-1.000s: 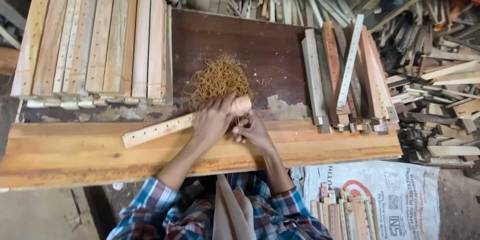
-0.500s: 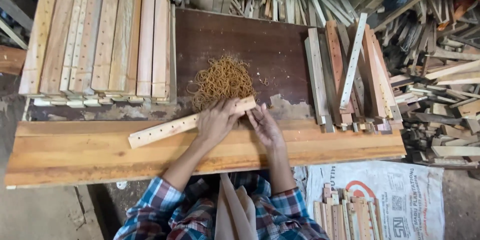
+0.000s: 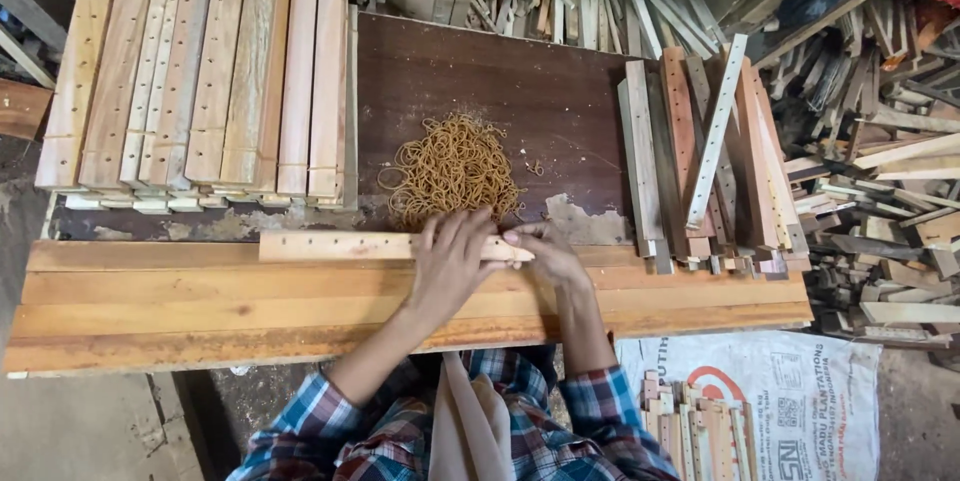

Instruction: Wrapping rubber bands around wooden slats in a workshop

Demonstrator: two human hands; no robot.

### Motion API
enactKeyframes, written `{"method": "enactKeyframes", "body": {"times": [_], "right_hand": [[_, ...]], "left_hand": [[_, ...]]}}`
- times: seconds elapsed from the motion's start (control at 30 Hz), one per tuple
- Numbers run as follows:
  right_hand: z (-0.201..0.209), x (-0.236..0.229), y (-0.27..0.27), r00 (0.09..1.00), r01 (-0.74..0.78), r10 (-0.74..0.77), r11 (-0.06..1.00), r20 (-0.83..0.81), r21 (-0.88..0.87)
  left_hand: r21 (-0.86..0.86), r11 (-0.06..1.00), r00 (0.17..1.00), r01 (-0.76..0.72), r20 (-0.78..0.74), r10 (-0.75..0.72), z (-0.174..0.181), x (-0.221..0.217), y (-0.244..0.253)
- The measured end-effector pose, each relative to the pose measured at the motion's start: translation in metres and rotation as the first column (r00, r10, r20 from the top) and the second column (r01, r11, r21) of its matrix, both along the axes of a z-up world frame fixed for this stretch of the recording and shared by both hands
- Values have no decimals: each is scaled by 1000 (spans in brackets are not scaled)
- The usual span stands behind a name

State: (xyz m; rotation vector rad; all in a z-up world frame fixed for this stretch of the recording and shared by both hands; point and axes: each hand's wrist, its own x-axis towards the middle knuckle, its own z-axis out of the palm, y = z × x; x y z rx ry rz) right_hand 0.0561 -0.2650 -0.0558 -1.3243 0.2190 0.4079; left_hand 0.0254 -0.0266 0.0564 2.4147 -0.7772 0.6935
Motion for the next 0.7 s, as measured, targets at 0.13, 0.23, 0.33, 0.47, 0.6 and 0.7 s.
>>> {"method": "enactKeyframes", "body": {"times": [0.13, 0.23, 0.33, 0.47, 0.6, 0.7], "right_hand": [[38, -44, 2, 949, 313, -293, 923, -119, 225], [20, -57, 1, 882, 457, -357, 807, -308, 373], [46, -64, 26, 815, 563, -406, 724, -413, 398], [87, -67, 61, 817, 559, -291, 608, -497, 564], [38, -62, 44, 915, 342, -107, 717, -389, 608], [57, -40, 59, 920, 290, -364, 880, -143, -376]], "left_hand": [[-300, 953, 981, 44, 193, 16, -33, -35, -9], [-707, 666, 804, -237, -528, -275, 1, -21, -16], [-813, 480, 548, -330, -579, -604, 41, 15, -27], [-895, 255, 405, -366, -400, -822, 12, 46, -52], [-822, 296, 341, -486, -491, -802, 2, 61, -55], [-795, 578, 406, -186, -598, -691, 21, 57, -28]]}}
